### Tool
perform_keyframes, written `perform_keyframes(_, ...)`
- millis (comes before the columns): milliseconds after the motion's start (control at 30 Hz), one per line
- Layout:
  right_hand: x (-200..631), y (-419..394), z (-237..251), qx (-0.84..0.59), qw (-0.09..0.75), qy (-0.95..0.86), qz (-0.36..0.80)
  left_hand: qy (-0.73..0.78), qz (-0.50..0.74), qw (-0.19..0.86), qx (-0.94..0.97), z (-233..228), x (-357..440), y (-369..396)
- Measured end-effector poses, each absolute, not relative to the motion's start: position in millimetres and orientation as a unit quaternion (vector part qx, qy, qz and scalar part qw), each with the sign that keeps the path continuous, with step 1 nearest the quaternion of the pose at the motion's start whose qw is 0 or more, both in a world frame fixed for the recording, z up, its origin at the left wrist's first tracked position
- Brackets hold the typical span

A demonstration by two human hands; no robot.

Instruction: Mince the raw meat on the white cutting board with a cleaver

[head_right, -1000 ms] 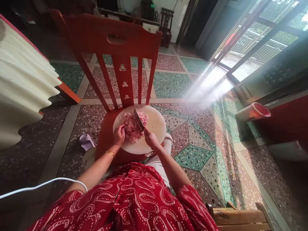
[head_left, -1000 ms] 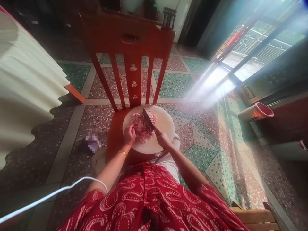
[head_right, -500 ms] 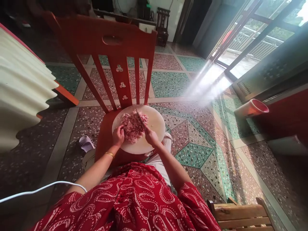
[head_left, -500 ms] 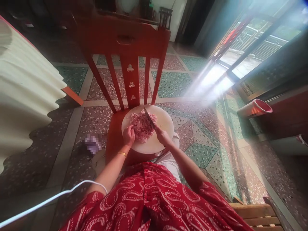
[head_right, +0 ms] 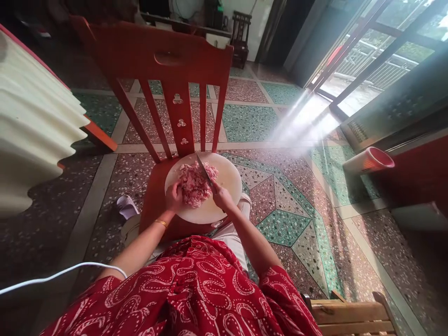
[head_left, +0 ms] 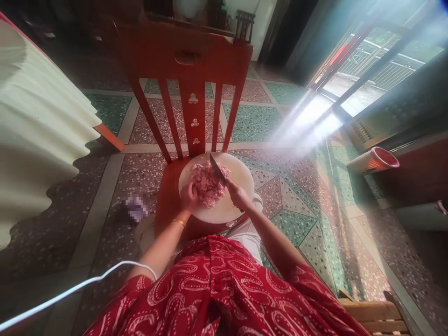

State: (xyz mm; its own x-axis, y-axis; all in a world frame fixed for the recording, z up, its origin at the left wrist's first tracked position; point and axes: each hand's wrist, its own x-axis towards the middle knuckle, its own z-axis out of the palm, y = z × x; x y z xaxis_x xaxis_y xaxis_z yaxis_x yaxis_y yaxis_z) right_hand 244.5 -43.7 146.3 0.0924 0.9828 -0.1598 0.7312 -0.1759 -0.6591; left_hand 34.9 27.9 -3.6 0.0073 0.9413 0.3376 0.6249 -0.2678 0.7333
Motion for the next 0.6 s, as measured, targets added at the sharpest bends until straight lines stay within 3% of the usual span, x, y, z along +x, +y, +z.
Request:
perform_keyframes(200, 245, -43, 181, -0.641, 0.388, -0.638, 0.176, 0.57, 0.421, 0.175, 0.684, -6, 36, 27)
perform_keyframes(267, 240, -38, 162, -0.666, 0.352, -0.629, 0.194, 0.571, 0.423, 0.178, 0.681, -7, 35, 26)
perform_keyframes(400, 240, -37, 132, -0.714, 0.198, -0.606, 0.291, 0.567, 0.425, 0.189, 0.68, -6, 35, 26)
perform_keyframes(467, 247, -41, 142, -0.706, 0.217, -0.612, 0.282, 0.569, 0.423, 0.199, 0.676, -5, 35, 26)
perform_keyframes(600, 250, -43, 180, -0.647, 0.347, -0.643, 0.216, 0.57, 0.438, 0.203, 0.665, -3, 36, 24)
